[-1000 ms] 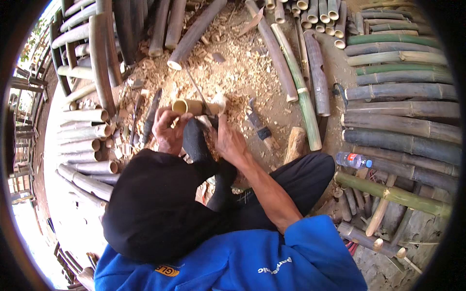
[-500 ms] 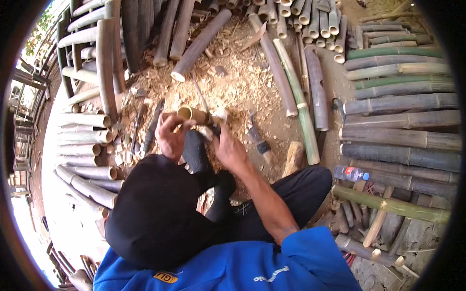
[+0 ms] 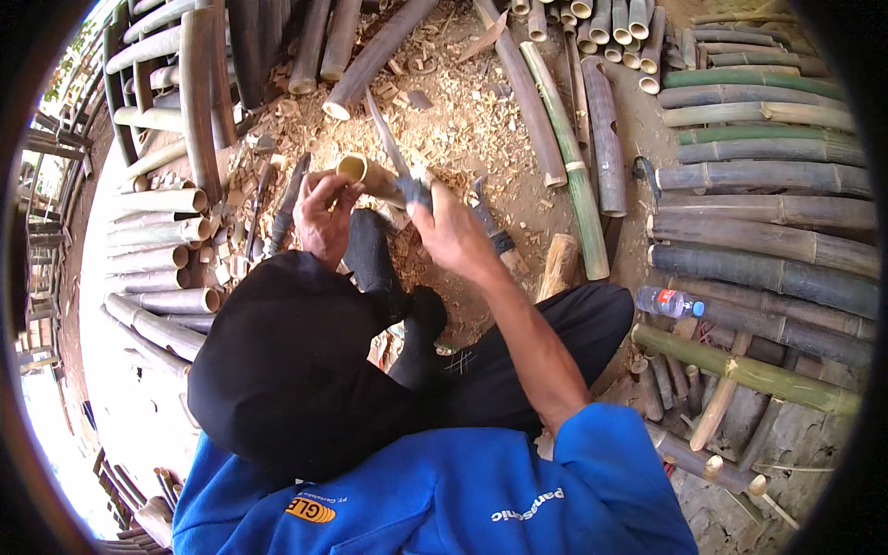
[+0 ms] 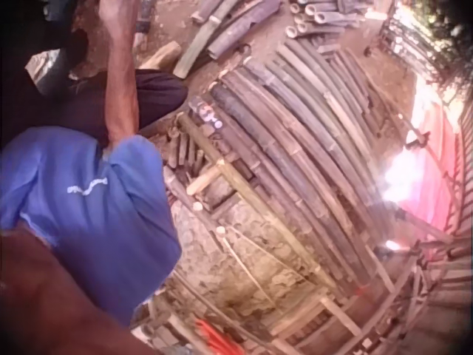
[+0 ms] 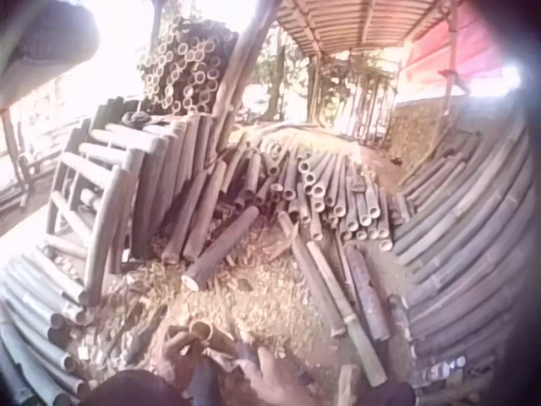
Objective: The person shaves a small bamboo segment with a knife and inserts it into a hole in a larger bamboo pole.
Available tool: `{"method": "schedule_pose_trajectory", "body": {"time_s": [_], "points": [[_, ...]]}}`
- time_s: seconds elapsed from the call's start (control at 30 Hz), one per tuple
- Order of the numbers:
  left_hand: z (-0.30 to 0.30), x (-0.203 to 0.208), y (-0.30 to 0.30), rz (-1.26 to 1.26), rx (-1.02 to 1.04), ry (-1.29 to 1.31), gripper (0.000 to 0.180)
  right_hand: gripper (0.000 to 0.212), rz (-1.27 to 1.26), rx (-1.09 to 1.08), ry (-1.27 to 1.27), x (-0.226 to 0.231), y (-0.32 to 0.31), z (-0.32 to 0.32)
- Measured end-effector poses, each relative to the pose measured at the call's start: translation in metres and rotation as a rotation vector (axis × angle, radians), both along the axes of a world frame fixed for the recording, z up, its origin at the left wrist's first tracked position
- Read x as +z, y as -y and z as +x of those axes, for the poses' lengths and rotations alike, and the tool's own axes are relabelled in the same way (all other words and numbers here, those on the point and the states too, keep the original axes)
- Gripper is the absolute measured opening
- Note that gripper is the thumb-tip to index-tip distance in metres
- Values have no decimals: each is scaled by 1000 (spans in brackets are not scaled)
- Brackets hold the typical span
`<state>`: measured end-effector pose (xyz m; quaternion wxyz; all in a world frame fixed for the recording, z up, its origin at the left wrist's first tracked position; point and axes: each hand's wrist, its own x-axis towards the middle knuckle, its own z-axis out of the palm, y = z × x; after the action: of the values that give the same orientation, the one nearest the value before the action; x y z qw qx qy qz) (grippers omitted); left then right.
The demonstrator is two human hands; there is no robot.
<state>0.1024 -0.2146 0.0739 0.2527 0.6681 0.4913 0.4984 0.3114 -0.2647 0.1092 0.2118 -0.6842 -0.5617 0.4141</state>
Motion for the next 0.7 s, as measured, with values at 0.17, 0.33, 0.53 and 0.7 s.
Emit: {"method": "schedule_pose_trajectory", "body": {"time_s": [0.17, 0.33, 0.53, 0.7], "points": [[-9, -4, 0, -3, 22, -65, 18, 25, 669, -125, -147, 124, -5, -36], [14, 6, -18, -13, -48, -20, 17, 40, 117, -57, 327, -47, 9, -19], [-4, 3, 1, 17, -8, -18, 17, 32, 246, -59, 49, 20, 10, -29], [-1, 23, -10, 29, -9, -45, 16, 24, 761, -168, -234, 103, 3, -39]]}}
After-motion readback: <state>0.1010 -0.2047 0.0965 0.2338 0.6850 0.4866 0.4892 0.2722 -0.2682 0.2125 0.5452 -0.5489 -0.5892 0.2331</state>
